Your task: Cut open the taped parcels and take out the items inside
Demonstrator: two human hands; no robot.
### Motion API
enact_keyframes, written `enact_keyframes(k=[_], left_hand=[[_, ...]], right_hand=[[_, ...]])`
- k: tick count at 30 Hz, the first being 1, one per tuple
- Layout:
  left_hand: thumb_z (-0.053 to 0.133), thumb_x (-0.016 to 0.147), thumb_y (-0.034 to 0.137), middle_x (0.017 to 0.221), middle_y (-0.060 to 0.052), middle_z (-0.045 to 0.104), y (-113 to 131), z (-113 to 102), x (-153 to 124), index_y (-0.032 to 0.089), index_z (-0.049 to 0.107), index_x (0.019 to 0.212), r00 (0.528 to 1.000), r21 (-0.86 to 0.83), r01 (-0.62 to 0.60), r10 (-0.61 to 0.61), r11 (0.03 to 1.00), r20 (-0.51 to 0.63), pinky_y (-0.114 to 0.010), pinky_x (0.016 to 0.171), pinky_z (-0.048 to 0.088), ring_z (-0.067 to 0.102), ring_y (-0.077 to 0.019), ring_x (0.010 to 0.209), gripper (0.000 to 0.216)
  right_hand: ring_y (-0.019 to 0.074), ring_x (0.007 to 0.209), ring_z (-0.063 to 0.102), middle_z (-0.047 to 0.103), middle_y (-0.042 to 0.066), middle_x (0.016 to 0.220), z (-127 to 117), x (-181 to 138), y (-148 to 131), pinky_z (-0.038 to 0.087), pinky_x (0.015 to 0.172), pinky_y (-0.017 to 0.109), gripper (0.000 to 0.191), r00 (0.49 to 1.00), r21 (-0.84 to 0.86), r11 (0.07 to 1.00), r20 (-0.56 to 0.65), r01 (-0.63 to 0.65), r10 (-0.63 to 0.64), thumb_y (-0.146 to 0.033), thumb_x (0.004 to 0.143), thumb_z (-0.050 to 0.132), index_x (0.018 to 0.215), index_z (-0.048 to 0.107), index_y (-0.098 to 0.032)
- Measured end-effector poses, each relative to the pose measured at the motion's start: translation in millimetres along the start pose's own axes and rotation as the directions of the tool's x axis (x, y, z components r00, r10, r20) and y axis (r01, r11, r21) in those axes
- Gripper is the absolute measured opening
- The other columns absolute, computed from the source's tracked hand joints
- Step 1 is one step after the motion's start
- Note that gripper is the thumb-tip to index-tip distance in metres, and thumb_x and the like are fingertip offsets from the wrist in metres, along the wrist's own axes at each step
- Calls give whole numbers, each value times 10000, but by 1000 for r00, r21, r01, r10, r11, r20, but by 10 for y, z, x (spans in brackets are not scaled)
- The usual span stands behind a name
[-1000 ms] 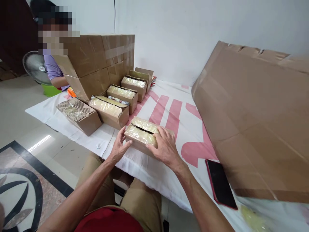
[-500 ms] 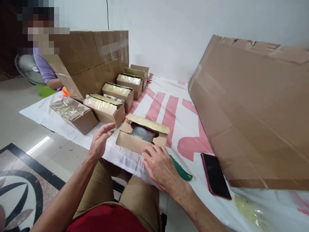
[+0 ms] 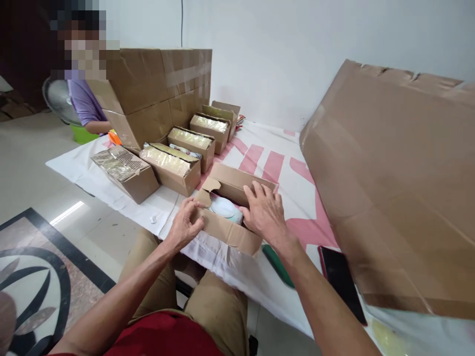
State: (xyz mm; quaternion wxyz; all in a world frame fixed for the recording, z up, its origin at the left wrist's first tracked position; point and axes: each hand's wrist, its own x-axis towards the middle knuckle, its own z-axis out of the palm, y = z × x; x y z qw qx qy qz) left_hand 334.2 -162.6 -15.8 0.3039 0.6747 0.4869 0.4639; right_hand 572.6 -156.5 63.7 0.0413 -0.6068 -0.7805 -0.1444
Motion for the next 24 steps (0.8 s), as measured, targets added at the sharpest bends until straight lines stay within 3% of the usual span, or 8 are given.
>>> enact_keyframes(k=[3, 7, 10, 13, 17, 20, 24], left_hand=[[646, 811, 177, 1355, -110, 612, -38, -111, 30, 239, 673, 1202, 999, 11, -24, 24, 1000, 25, -408, 1074, 518, 614, -275, 1270, 397], [664, 904, 276, 1435, -151, 593, -254, -530, 224, 206, 608, 1330, 996, 151, -69, 77, 986, -47, -438, 1153, 478, 572, -284, 1362, 436], [691, 861, 169, 1385, -137, 641, -510, -867, 447, 188, 674, 1199, 999, 334, 41, -29, 942, -40, -451, 1181, 460, 601, -296, 1328, 340], [668, 835, 65, 1274, -144, 697, -774, -1121, 662, 141, 680, 1157, 985, 402, 172, -164, 899, -55, -441, 1107, 522, 680, -283, 1180, 331], [618, 868, 19, 1181, -164, 731, -1076, -1468, 874, 47, 593, 1276, 961, 401, 276, -239, 874, -141, -405, 1046, 543, 706, -272, 1131, 409], [609, 891, 56, 1221, -177, 732, -1248, -1755, 1011, 46, 560, 1337, 932, 408, 358, -297, 840, -206, -392, 1060, 529, 706, -284, 1163, 448], [578, 909, 86, 1325, -201, 704, -1325, -1954, 1052, 39, 521, 1424, 927, 446, 375, -323, 813, -189, -382, 1084, 508, 687, -265, 1188, 520]], right_hand=[[370, 1160, 667, 691, 201, 1389, 167, 109, 50, 512, 927, 494, 463, 999, 11, 1000, 38, -5, 4, -276, 980, 584, 1418, 584, -122], [368, 1175, 669, 698, 180, 1389, 390, 127, 91, 504, 902, 496, 446, 998, -30, 999, -43, -43, 42, -255, 997, 530, 1426, 571, -139], [355, 1155, 678, 711, 168, 1370, 481, 108, 119, 503, 886, 492, 433, 994, -62, 998, -105, -30, 23, -271, 1013, 507, 1419, 581, -139], [340, 1110, 696, 739, 159, 1320, 508, 113, 141, 504, 854, 476, 416, 993, -77, 997, -120, -32, 22, -273, 1013, 513, 1391, 610, -130], [331, 1088, 707, 753, 157, 1289, 491, 135, 142, 491, 824, 460, 409, 995, -101, 994, -99, -40, 30, -277, 1019, 502, 1380, 625, -129], [334, 1069, 707, 767, 162, 1242, 476, 146, 127, 476, 810, 455, 420, 997, -127, 991, -70, -46, 37, -309, 1032, 471, 1383, 620, -131], [347, 1041, 706, 762, 162, 1256, 472, 160, 117, 463, 787, 466, 450, 998, -131, 990, -57, -47, 40, -360, 1045, 407, 1378, 613, -137]])
